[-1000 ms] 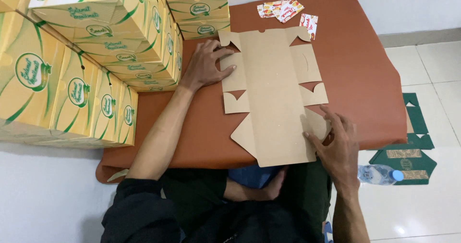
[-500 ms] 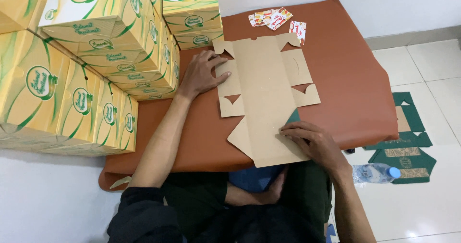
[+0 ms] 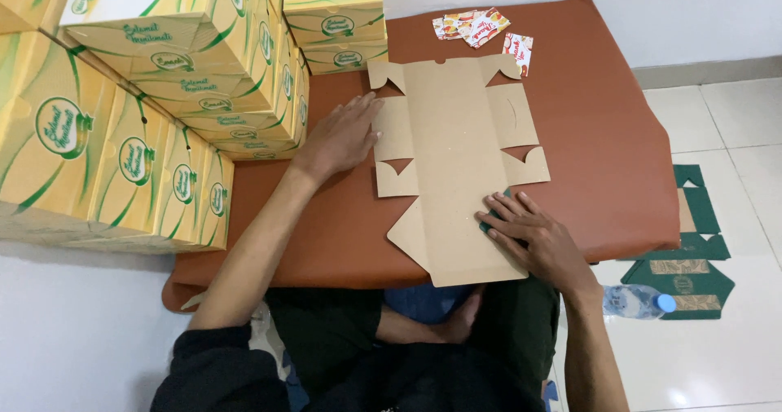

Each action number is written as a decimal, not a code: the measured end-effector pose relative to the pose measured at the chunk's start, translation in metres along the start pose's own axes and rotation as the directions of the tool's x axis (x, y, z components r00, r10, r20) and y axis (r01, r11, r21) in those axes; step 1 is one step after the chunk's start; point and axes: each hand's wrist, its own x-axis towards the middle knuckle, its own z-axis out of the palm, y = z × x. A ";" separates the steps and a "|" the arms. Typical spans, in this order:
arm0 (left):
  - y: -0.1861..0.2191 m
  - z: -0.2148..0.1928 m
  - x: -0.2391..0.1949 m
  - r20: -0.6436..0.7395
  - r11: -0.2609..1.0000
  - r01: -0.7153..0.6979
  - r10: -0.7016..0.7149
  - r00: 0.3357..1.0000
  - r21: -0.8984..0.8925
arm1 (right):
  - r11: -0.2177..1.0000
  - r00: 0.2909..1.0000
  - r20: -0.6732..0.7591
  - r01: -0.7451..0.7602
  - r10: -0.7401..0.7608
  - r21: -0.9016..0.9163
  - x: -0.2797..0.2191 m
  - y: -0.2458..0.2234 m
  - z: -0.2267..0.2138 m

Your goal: The person assembles a flat cardboard box by folding its sides and tucking in the flaps. They then place small snack packets inside the box and close the lid. Finally, they pick up another flat cardboard piece and begin folding it.

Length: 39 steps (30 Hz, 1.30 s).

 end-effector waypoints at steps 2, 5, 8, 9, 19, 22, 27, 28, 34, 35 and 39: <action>0.017 0.000 -0.027 -0.003 0.999 -0.014 0.014 1.000 0.033 | 1.000 1.000 0.011 0.005 -0.005 -0.017 0.001 0.001 0.000; 0.061 0.001 -0.090 -0.068 1.000 -0.013 0.015 0.998 0.027 | 0.998 1.000 0.015 0.015 -0.014 -0.063 0.006 -0.006 -0.004; 0.106 0.019 -0.142 -0.226 0.997 0.000 -0.017 0.974 -0.073 | 0.999 0.999 0.038 -0.027 0.025 0.027 0.008 -0.006 -0.005; 0.114 0.036 -0.150 -0.332 0.991 0.070 -0.106 0.937 -0.118 | 0.998 0.999 0.048 -0.026 0.024 0.049 0.007 -0.004 -0.004; 0.153 0.099 -0.152 -0.633 0.925 0.156 -0.354 0.689 -0.347 | 0.989 0.993 0.037 0.108 -0.112 0.097 0.003 -0.007 0.011; 0.176 0.098 -0.146 -0.611 0.860 0.004 -0.366 0.702 -0.511 | 0.982 1.000 0.007 0.022 -0.024 0.187 0.006 -0.010 0.010; 0.190 0.091 -0.142 -0.494 0.916 -0.031 -0.187 0.849 -0.400 | 0.969 0.999 0.026 0.013 -0.020 0.247 0.011 -0.012 0.004; 0.189 0.094 -0.142 -0.458 0.940 -0.017 -0.150 0.876 -0.340 | 0.972 0.999 0.035 0.008 -0.017 0.235 0.011 -0.011 0.003; 0.187 0.087 -0.141 -0.461 0.941 -0.030 -0.136 0.877 -0.336 | 0.986 0.992 -0.018 0.126 -0.125 0.106 0.010 -0.015 0.006; 0.185 0.087 -0.140 -0.463 0.942 -0.034 -0.132 0.877 -0.333 | 0.987 0.992 -0.022 0.126 -0.124 0.104 0.010 -0.016 0.003; 0.172 0.091 -0.138 -0.437 0.919 -0.044 -0.144 0.888 -0.392 | 0.980 1.000 -0.001 -0.002 0.002 0.201 0.015 -0.026 0.001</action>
